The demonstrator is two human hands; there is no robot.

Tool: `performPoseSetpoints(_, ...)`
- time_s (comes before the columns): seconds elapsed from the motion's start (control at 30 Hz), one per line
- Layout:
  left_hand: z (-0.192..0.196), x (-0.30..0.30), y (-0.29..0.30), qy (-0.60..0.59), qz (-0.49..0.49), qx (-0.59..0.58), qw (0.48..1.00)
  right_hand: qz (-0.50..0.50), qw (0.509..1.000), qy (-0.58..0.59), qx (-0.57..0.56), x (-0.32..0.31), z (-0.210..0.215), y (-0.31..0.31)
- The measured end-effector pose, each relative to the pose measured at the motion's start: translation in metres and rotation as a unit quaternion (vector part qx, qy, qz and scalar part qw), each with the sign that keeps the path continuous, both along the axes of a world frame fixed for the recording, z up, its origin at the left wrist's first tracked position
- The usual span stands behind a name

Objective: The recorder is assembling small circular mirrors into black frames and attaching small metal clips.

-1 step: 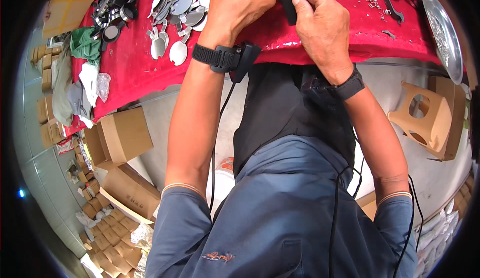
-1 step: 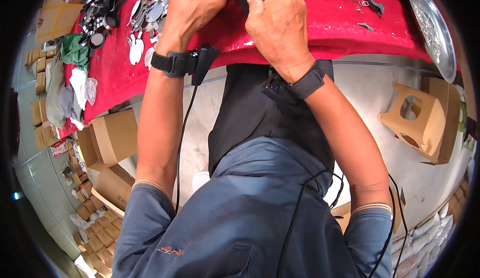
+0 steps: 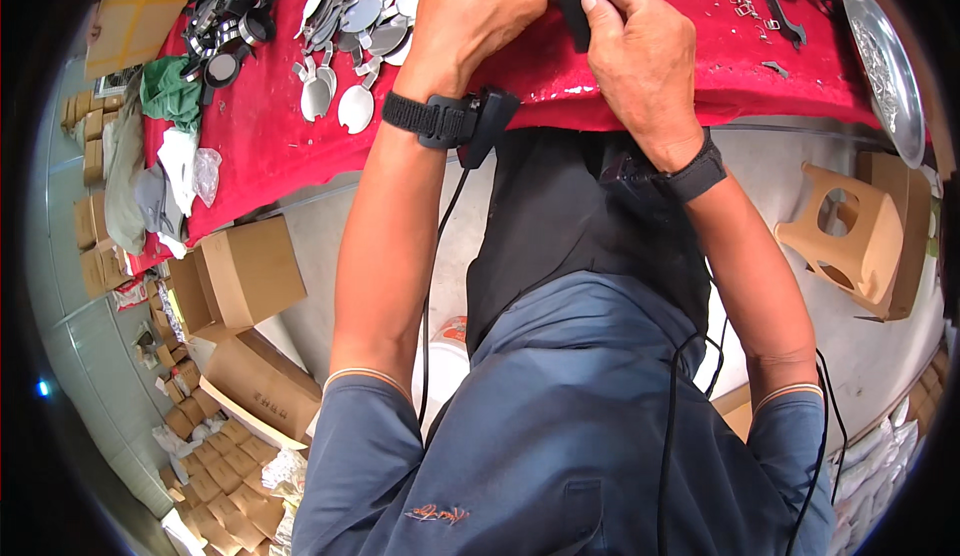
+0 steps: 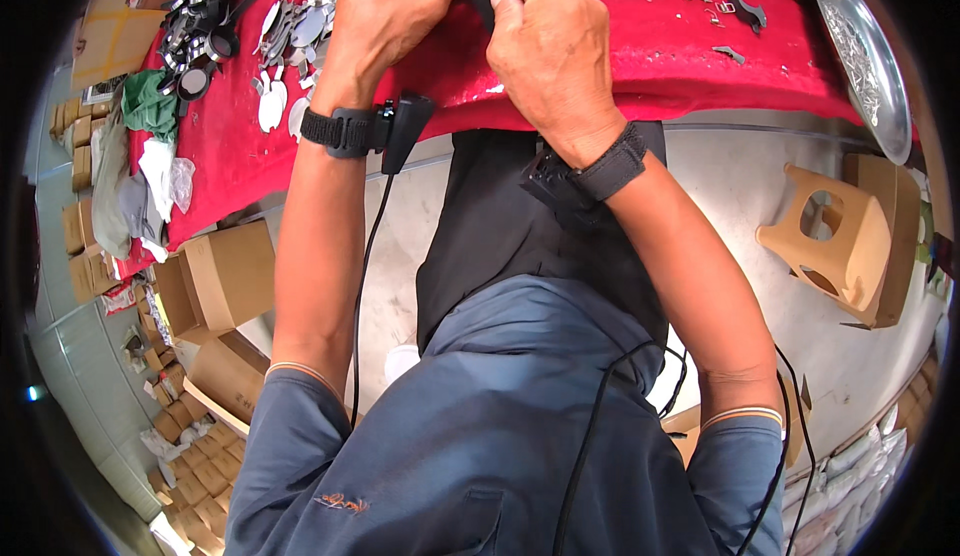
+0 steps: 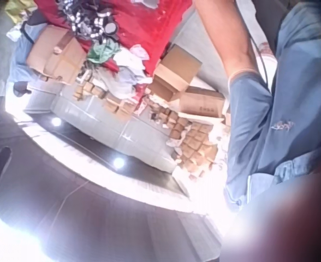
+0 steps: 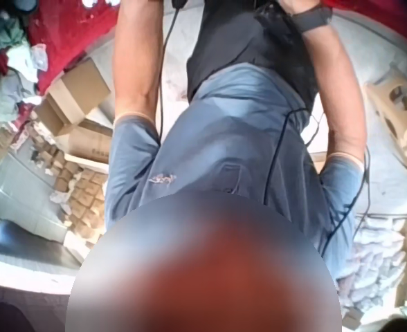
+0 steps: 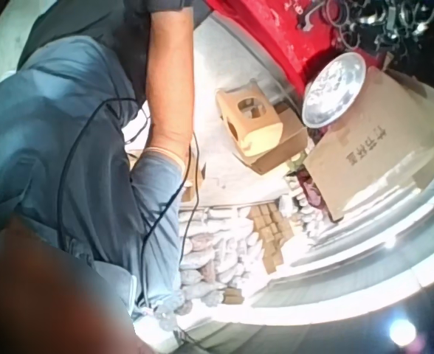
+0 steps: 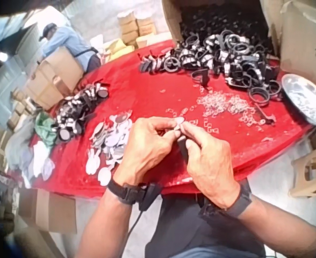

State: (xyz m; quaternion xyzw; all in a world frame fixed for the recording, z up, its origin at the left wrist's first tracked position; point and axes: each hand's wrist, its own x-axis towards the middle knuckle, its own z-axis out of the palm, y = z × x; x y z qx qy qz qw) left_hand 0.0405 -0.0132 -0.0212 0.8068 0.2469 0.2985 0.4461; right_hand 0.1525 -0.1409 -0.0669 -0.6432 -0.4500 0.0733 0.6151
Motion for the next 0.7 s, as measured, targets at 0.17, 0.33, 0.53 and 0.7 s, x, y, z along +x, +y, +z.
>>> performPoseSetpoints(0.17,-0.006,-0.001,0.007,-0.003,-0.006,-0.062,0.998,-0.044,0.993,-0.106,0.002,-0.006,-0.006,0.002)
performPoseSetpoints(0.33,-0.012,-0.005,0.014,0.057,0.016,0.044,0.997,-0.039,0.989,-0.144,-0.018,-0.005,0.000,-0.003)
performPoseSetpoints(0.53,-0.019,-0.003,0.014,0.061,0.039,0.061,0.995,-0.022,0.991,-0.131,0.009,-0.005,-0.002,-0.002)
performPoseSetpoints(0.7,-0.019,-0.002,0.016,0.068,0.049,0.083,0.993,-0.007,0.998,0.062,0.004,-0.004,-0.005,-0.003)
